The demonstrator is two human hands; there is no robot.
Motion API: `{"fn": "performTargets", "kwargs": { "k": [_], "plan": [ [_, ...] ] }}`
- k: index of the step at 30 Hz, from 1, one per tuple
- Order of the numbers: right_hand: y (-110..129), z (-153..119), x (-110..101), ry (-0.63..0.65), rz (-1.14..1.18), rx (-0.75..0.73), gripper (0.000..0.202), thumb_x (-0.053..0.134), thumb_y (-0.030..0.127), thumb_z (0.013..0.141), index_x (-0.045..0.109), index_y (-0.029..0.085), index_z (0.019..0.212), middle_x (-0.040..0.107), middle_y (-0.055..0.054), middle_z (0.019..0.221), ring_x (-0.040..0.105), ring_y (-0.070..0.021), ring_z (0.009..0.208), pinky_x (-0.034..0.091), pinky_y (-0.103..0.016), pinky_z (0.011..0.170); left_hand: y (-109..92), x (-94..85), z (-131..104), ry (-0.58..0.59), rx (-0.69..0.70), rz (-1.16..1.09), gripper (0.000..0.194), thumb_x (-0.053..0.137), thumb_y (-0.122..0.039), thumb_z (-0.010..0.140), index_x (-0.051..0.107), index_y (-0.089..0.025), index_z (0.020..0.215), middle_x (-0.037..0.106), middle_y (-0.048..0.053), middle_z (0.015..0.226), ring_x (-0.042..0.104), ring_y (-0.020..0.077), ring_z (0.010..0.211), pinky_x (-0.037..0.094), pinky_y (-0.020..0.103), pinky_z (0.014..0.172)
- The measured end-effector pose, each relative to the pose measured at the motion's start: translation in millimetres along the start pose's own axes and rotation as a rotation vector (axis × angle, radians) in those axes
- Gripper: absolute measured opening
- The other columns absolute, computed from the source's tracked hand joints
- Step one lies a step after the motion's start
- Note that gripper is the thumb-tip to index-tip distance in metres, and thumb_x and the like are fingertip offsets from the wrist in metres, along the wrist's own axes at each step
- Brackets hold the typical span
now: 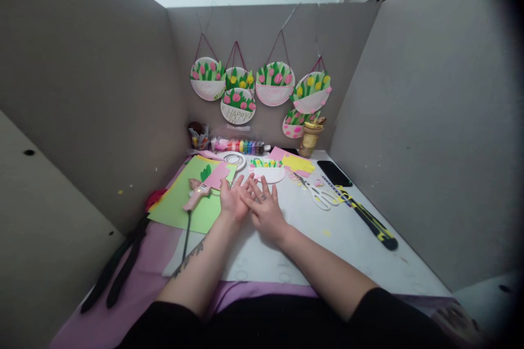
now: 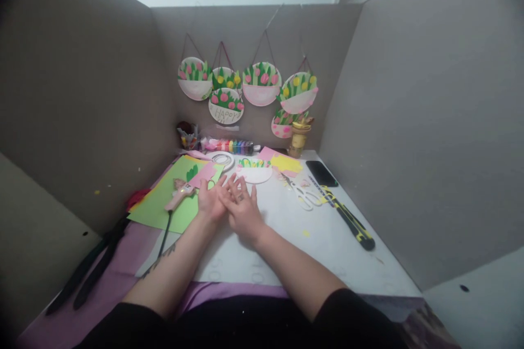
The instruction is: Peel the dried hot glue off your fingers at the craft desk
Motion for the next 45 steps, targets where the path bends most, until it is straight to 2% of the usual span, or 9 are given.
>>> {"fn": "performTargets", "kwargs": {
  "k": [4, 9, 13, 18, 22, 29, 33, 40, 45],
  "plan": [
    [3.8, 0.8, 1.8, 0.013, 0.023, -0.053, 0.060, 0.052, 0.009, 0.075, 0.059, 0.031, 0.130, 0.025, -0.004, 0.158, -0.002, -0.0331, 0.149, 0.007, -0.067, 0.112, 0.0, 0.4, -1.4, -0.004, 0.016, -0.002, 0.075, 0.022, -0.071, 0.088, 0.031, -0.021, 0.142, 0.054, 0.020, 0.133, 0.058, 0.0318, 0.118, 0.053, 0.053, 0.086],
    [-2.9, 1.9, 2.4, 0.033, 0.015, 0.049, 0.069, 0.047, 0.006, 0.075, 0.047, 0.028, 0.141, 0.024, -0.006, 0.158, 0.000, -0.0339, 0.149, 0.009, -0.070, 0.110, -0.6, -3.0, -0.8, -0.029, 0.012, 0.033, 0.073, 0.023, -0.071, 0.088, 0.036, -0.021, 0.140, 0.053, 0.020, 0.135, 0.057, 0.0319, 0.119, 0.052, 0.053, 0.088],
    [2.8, 1.3, 1.9, 0.046, 0.030, -0.013, 0.063, 0.049, 0.007, 0.074, 0.057, 0.030, 0.132, 0.026, -0.005, 0.158, 0.001, -0.0344, 0.149, 0.008, -0.069, 0.111, -3.6, -2.6, -0.7, -0.024, 0.043, 0.056, 0.073, 0.020, -0.071, 0.088, 0.035, -0.022, 0.140, 0.050, 0.019, 0.138, 0.057, 0.0316, 0.119, 0.053, 0.052, 0.089],
    [-1.9, 2.3, 4.8, 0.093, 0.025, 0.063, 0.070, 0.047, 0.005, 0.075, 0.047, 0.029, 0.141, 0.023, -0.006, 0.159, 0.001, -0.0359, 0.148, 0.012, -0.071, 0.109, -2.3, -5.1, -1.0, -0.060, 0.036, 0.065, 0.074, 0.023, -0.070, 0.088, 0.035, -0.018, 0.140, 0.051, 0.021, 0.136, 0.056, 0.0324, 0.121, 0.053, 0.052, 0.089],
    [2.2, 2.2, 4.5, 0.073, 0.038, 0.007, 0.062, 0.048, 0.007, 0.075, 0.057, 0.030, 0.132, 0.026, -0.005, 0.158, 0.003, -0.0350, 0.149, 0.009, -0.070, 0.110, -3.2, -5.8, -0.1, -0.060, 0.049, 0.042, 0.068, 0.023, -0.069, 0.089, 0.038, -0.023, 0.137, 0.052, 0.018, 0.135, 0.057, 0.0312, 0.118, 0.051, 0.054, 0.091],
    [-4.5, 3.0, 5.3, 0.066, 0.031, 0.085, 0.069, 0.047, 0.005, 0.077, 0.047, 0.031, 0.140, 0.022, -0.006, 0.159, 0.002, -0.0368, 0.148, 0.012, -0.073, 0.108, 1.2, -8.4, 0.6, -0.078, 0.023, 0.052, 0.067, 0.025, -0.068, 0.089, 0.041, -0.022, 0.134, 0.052, 0.019, 0.134, 0.058, 0.0318, 0.117, 0.052, 0.053, 0.089],
    [1.6, 2.3, 5.4, 0.079, 0.050, 0.008, 0.063, 0.049, 0.006, 0.076, 0.055, 0.032, 0.133, 0.027, -0.004, 0.158, 0.008, -0.0353, 0.148, 0.014, -0.068, 0.111, 0.3, -10.2, 2.6, -0.071, 0.056, 0.036, 0.068, 0.025, -0.069, 0.088, 0.038, -0.021, 0.135, 0.052, 0.019, 0.135, 0.058, 0.0317, 0.117, 0.053, 0.053, 0.089],
    [-1.1, 3.6, 4.9, 0.087, 0.019, 0.059, 0.065, 0.048, 0.005, 0.077, 0.052, 0.029, 0.137, 0.025, -0.007, 0.158, 0.006, -0.0342, 0.149, 0.015, -0.066, 0.112, 1.1, -8.6, 0.7, -0.071, 0.034, 0.041, 0.067, 0.024, -0.068, 0.090, 0.038, -0.020, 0.134, 0.051, 0.020, 0.136, 0.058, 0.0330, 0.119, 0.053, 0.052, 0.089],
    [0.5, 3.8, 7.8, 0.099, 0.082, 0.052, 0.073, 0.051, 0.003, 0.073, 0.048, 0.035, 0.139, 0.021, -0.003, 0.160, 0.003, -0.0339, 0.149, 0.014, -0.065, 0.113, 4.2, -8.2, -0.8, -0.103, 0.052, -0.016, 0.065, 0.026, -0.067, 0.090, 0.038, -0.020, 0.132, 0.052, 0.021, 0.135, 0.058, 0.0331, 0.118, 0.055, 0.054, 0.086]
  ]
}}
Point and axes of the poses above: each hand's wrist, its own z-axis towards the middle knuckle, its own x-axis out of the palm, y = z × x, the point moved 8 cm from there along z, towards the middle knuckle
